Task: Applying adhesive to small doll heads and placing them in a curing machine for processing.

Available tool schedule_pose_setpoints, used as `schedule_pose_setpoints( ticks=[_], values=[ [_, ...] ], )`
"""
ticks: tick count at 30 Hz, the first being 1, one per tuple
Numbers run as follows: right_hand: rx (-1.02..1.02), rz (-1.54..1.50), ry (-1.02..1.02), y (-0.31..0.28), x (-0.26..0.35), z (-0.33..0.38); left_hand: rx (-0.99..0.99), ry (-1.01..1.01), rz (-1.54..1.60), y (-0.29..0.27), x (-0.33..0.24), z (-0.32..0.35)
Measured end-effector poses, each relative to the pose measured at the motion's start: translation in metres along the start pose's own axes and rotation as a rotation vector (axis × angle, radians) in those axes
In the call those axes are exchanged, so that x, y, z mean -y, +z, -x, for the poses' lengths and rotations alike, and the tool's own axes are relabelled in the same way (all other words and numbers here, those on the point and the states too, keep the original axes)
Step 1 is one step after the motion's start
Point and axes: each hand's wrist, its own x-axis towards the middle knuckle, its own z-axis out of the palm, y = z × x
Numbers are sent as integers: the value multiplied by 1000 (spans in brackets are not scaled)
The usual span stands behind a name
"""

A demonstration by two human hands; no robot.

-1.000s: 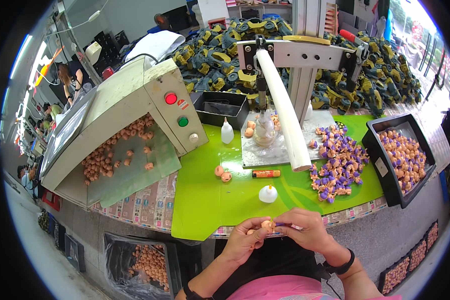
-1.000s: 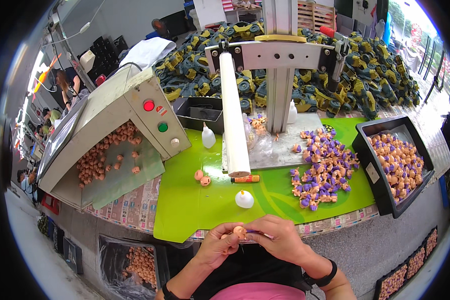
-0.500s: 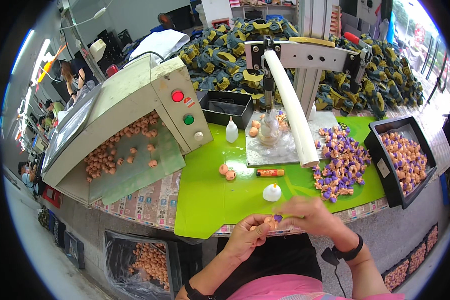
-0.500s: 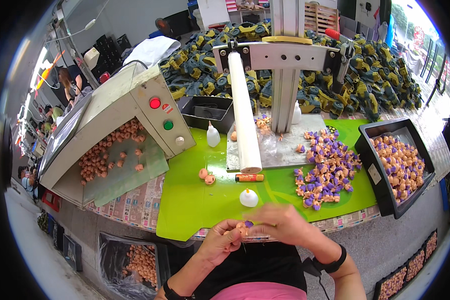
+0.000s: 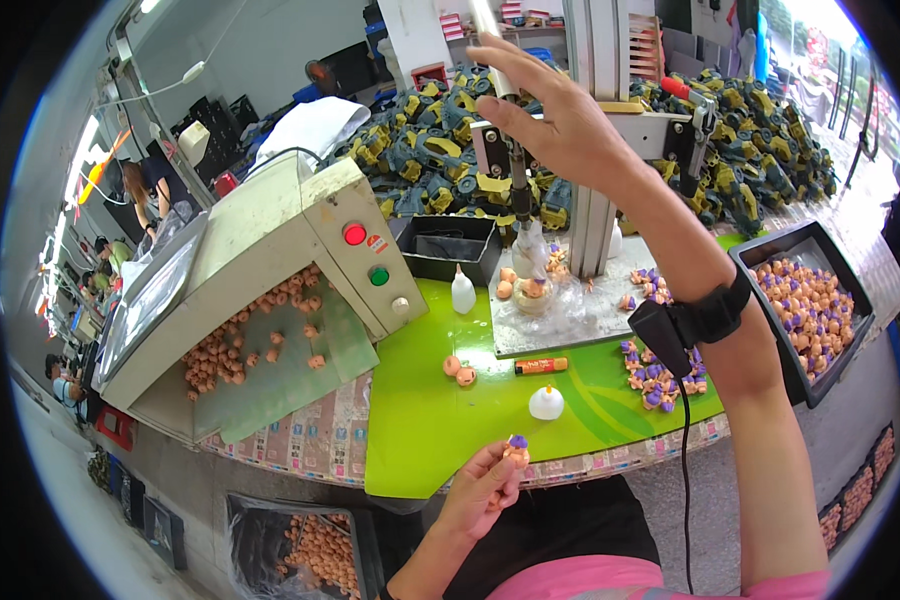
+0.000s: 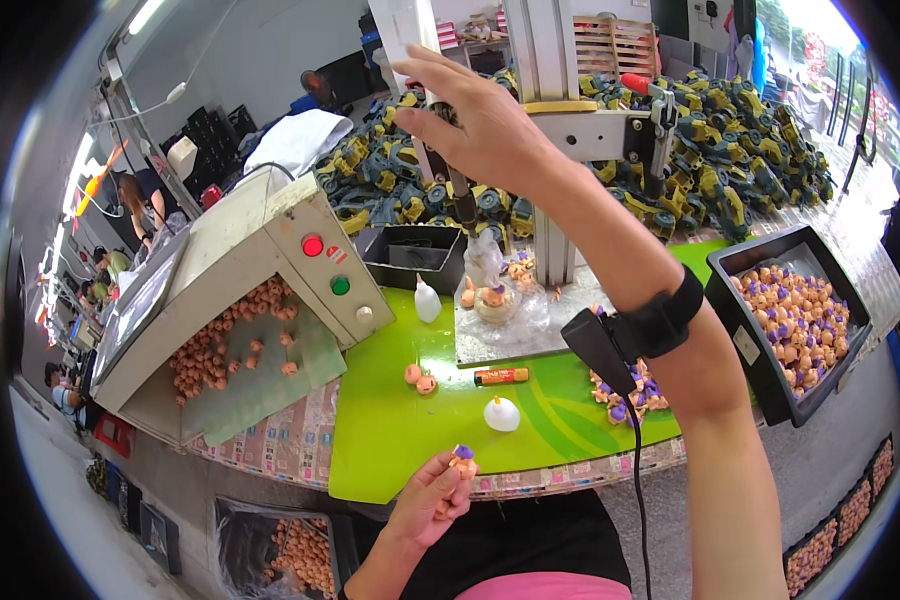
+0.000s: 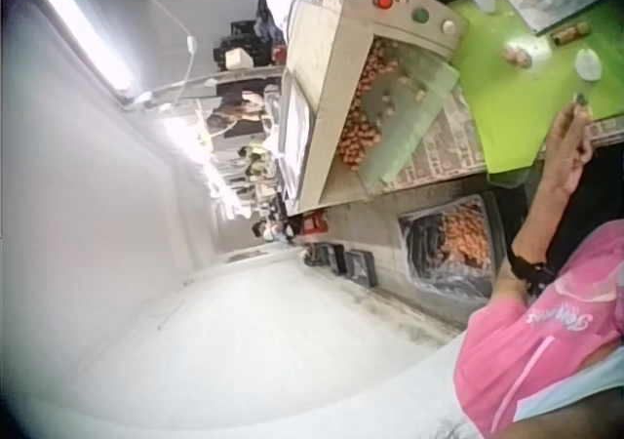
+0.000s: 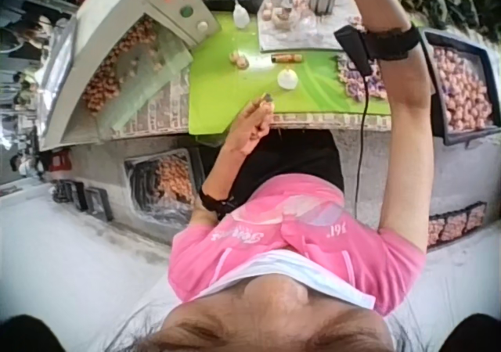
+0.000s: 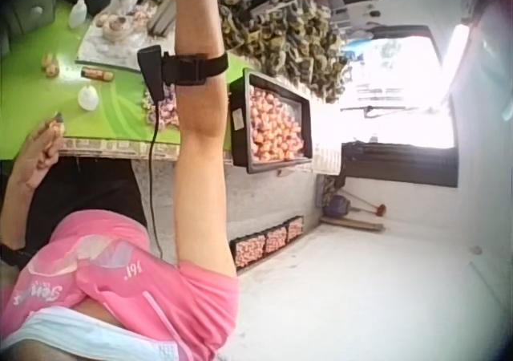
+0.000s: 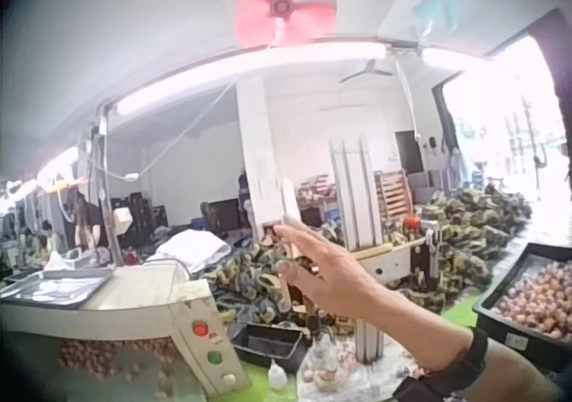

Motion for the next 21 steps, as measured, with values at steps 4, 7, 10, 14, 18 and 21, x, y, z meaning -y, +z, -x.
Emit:
schedule_pose_setpoints(
  ticks=[4,7,10,14,18,21],
  values=[
    [-104,33,254,-3,12,41,-62,50,19,-19,-8,14],
    [230,134,490,-23,25,106,-119,71,42,-32,-18,21],
    [783,-18,738,-14,23,162,-125,111,14,-34,-30,21],
    [603,65,458,19,12,212,-14,80,-17,-21,-40,4],
    [562,-91,575,16,15,211,9,62,-59,-6,-52,-11],
    [319,-104,650,-29,23,205,-8,88,-129,-4,-68,-14]
  ],
)
